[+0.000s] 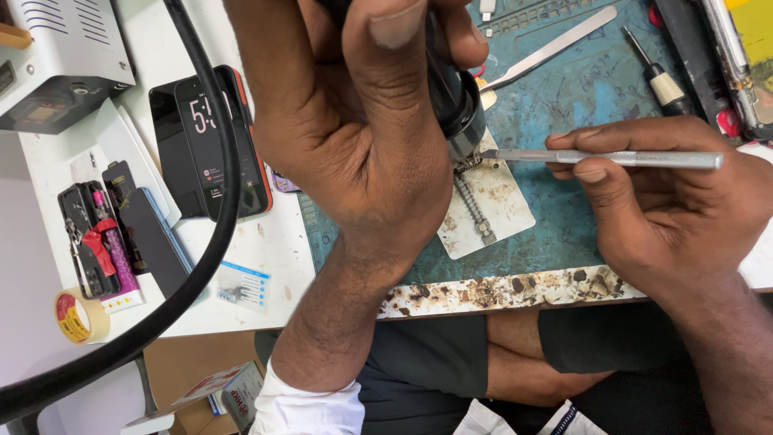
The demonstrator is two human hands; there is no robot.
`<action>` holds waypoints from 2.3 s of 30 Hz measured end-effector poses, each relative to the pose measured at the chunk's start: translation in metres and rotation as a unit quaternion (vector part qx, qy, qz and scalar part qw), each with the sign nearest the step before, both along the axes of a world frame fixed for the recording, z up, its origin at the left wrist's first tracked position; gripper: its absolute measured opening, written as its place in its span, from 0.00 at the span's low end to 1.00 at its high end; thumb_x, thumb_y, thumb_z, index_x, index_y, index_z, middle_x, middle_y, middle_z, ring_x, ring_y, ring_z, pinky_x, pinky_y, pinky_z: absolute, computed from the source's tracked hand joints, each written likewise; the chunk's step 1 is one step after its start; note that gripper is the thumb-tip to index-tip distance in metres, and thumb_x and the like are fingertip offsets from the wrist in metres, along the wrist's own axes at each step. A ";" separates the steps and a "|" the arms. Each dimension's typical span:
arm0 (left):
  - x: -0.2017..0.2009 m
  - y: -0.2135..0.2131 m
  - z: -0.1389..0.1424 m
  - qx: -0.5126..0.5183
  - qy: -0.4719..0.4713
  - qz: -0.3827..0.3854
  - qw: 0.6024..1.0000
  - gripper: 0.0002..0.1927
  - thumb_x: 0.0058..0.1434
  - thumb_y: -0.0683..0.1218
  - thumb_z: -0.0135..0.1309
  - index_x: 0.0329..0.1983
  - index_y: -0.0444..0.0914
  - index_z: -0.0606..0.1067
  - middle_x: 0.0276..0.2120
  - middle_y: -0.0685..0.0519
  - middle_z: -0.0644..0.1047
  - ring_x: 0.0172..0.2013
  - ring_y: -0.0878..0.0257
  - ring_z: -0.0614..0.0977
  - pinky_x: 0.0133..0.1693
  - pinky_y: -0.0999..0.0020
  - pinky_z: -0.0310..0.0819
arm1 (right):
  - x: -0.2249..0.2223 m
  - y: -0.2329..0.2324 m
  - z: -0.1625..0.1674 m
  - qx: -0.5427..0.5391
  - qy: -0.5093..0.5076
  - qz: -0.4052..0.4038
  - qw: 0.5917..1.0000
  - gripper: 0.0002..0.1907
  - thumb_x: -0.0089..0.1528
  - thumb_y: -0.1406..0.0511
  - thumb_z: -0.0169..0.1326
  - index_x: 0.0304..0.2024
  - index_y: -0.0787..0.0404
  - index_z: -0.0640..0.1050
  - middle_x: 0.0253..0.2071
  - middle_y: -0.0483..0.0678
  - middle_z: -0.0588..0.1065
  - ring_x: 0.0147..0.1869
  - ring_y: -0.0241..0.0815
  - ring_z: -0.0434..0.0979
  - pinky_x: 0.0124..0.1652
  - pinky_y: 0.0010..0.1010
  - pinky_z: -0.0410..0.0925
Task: The person adjusts the temperature on a hot air station, holds a small circuit board with a clamp, and uses a heat gun and a small blade to desolder components.
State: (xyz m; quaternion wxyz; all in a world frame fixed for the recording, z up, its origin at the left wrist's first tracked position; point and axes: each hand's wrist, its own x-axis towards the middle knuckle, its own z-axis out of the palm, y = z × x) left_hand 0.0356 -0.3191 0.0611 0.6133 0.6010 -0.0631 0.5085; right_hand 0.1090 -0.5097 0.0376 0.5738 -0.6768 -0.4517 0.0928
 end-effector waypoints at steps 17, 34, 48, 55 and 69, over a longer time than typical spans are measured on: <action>0.000 0.000 0.001 -0.001 0.000 0.003 1.000 0.12 0.82 0.44 0.49 0.65 0.46 0.70 0.36 0.47 0.77 0.28 0.59 0.81 0.33 0.68 0.82 | 0.001 0.000 -0.002 0.010 -0.011 0.005 1.000 0.08 0.71 0.73 0.51 0.48 0.75 0.69 0.43 0.65 0.77 0.53 0.54 0.83 0.49 0.37 0.82; 0.001 0.000 0.002 0.001 -0.002 0.006 1.000 0.11 0.82 0.44 0.49 0.65 0.45 0.70 0.35 0.47 0.77 0.28 0.59 0.81 0.33 0.68 0.83 | 0.001 0.000 -0.002 0.011 0.000 0.003 1.000 0.07 0.71 0.73 0.52 0.48 0.75 0.70 0.42 0.65 0.77 0.52 0.53 0.83 0.49 0.38 0.82; 0.001 -0.001 0.001 0.001 -0.004 0.006 1.000 0.11 0.82 0.44 0.48 0.64 0.45 0.71 0.35 0.47 0.77 0.28 0.59 0.81 0.33 0.68 0.83 | -0.001 -0.001 -0.002 0.009 0.008 0.001 1.000 0.07 0.71 0.73 0.51 0.48 0.75 0.70 0.43 0.64 0.77 0.54 0.54 0.83 0.51 0.38 0.82; 0.000 -0.001 0.001 0.001 -0.005 0.006 1.000 0.10 0.82 0.44 0.48 0.64 0.45 0.71 0.35 0.47 0.77 0.28 0.59 0.82 0.33 0.68 0.83 | 0.001 0.000 -0.004 0.010 -0.011 0.004 1.000 0.07 0.71 0.74 0.51 0.48 0.75 0.70 0.43 0.65 0.77 0.53 0.54 0.83 0.50 0.39 0.82; 0.001 -0.001 0.001 0.000 -0.004 0.004 1.000 0.10 0.82 0.44 0.48 0.64 0.44 0.71 0.34 0.47 0.77 0.28 0.59 0.82 0.33 0.68 0.83 | 0.001 0.000 -0.001 -0.001 -0.011 0.002 1.000 0.07 0.71 0.74 0.51 0.48 0.75 0.70 0.42 0.65 0.77 0.52 0.53 0.83 0.48 0.37 0.82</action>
